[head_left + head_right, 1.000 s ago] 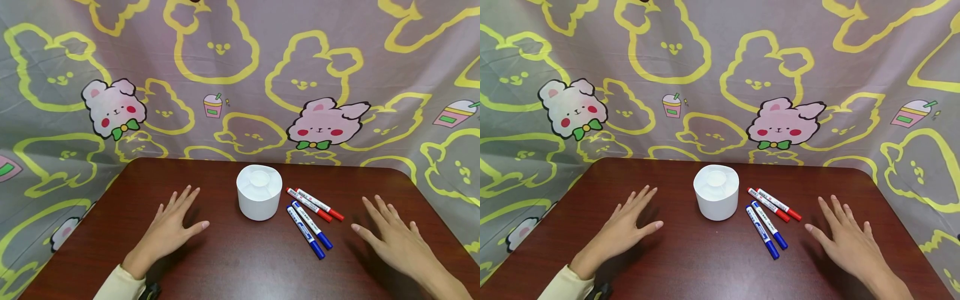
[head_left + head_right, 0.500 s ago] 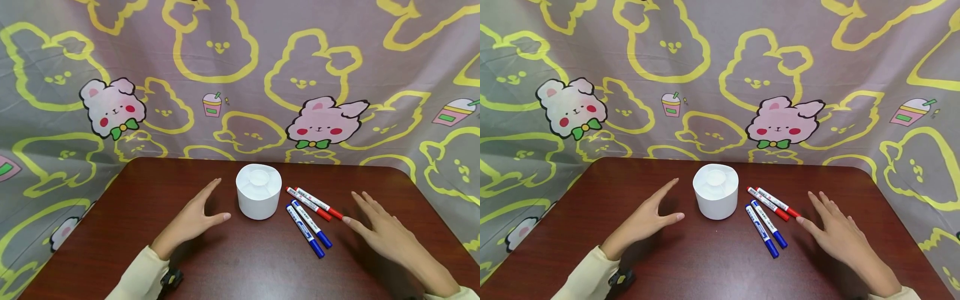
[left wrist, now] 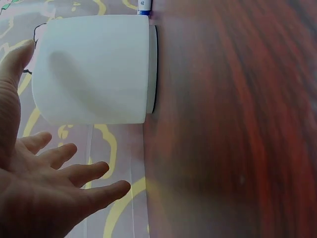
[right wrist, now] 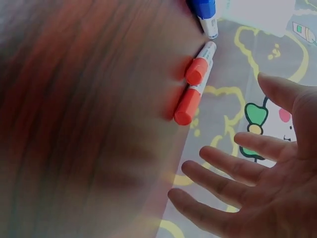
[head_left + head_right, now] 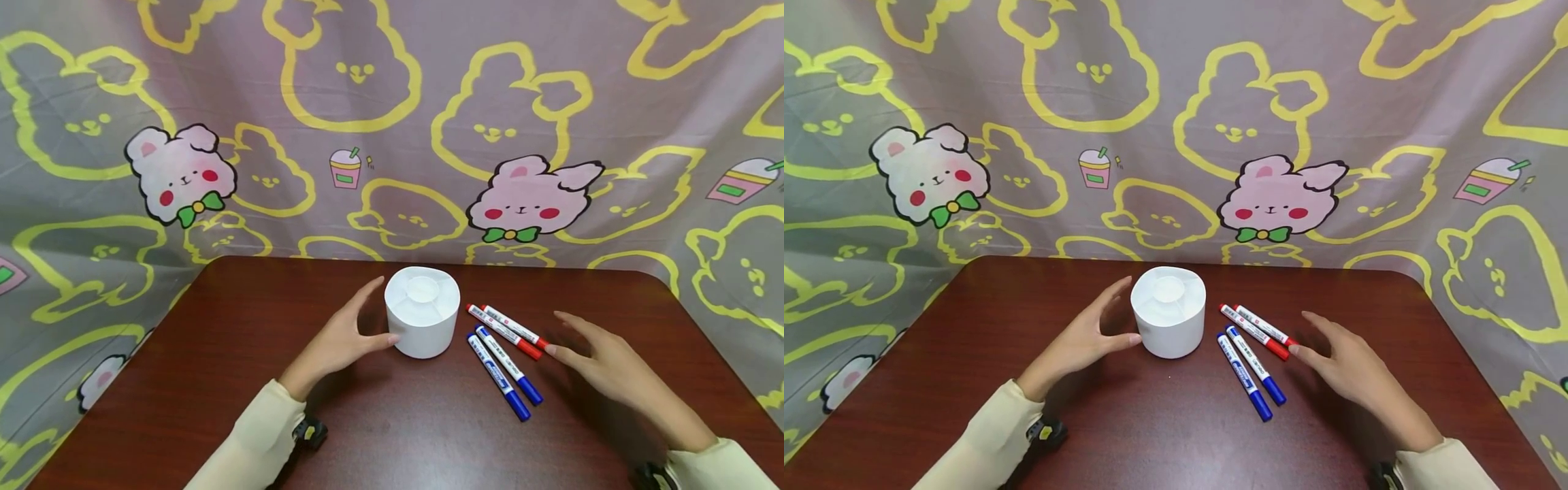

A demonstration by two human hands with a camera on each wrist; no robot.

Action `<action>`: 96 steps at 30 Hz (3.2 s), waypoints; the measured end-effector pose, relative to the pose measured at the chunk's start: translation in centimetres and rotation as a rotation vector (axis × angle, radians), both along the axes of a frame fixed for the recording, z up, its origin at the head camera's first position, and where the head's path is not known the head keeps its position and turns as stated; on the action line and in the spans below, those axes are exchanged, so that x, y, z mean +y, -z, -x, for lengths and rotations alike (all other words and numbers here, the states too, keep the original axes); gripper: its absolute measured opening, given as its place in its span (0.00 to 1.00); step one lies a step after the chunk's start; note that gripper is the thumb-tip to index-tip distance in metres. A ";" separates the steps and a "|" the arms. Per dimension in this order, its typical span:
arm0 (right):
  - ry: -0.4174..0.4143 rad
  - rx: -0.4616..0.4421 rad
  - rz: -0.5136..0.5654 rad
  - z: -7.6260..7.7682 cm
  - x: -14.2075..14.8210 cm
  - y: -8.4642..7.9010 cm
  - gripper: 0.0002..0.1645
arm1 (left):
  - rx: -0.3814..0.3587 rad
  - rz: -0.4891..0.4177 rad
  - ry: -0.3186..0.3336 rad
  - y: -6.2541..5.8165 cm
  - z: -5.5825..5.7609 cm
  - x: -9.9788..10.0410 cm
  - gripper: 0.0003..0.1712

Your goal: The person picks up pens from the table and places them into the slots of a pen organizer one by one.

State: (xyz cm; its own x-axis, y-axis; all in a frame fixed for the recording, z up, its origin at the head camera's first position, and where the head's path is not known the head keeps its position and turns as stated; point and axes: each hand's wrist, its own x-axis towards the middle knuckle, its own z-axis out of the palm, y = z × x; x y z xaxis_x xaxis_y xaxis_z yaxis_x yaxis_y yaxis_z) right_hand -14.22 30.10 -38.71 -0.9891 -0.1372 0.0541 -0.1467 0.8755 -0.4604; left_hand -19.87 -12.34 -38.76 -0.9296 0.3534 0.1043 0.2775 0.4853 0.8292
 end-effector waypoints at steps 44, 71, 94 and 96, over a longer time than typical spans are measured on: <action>0.021 -0.126 0.199 4.2 -1.9 1.4 0.12 | -0.129 -0.239 0.065 1.0 1.7 2.2 0.62; 0.097 -0.144 0.288 3.9 -1.1 1.1 0.09 | -0.121 -0.259 0.082 1.0 1.7 2.3 0.60; 0.247 0.130 0.421 3.3 -1.7 0.4 0.10 | -0.119 -0.220 0.072 0.9 1.5 2.3 0.60; 0.237 0.139 0.455 3.2 -1.8 0.2 0.10 | -0.116 -0.214 0.071 0.8 1.5 2.3 0.60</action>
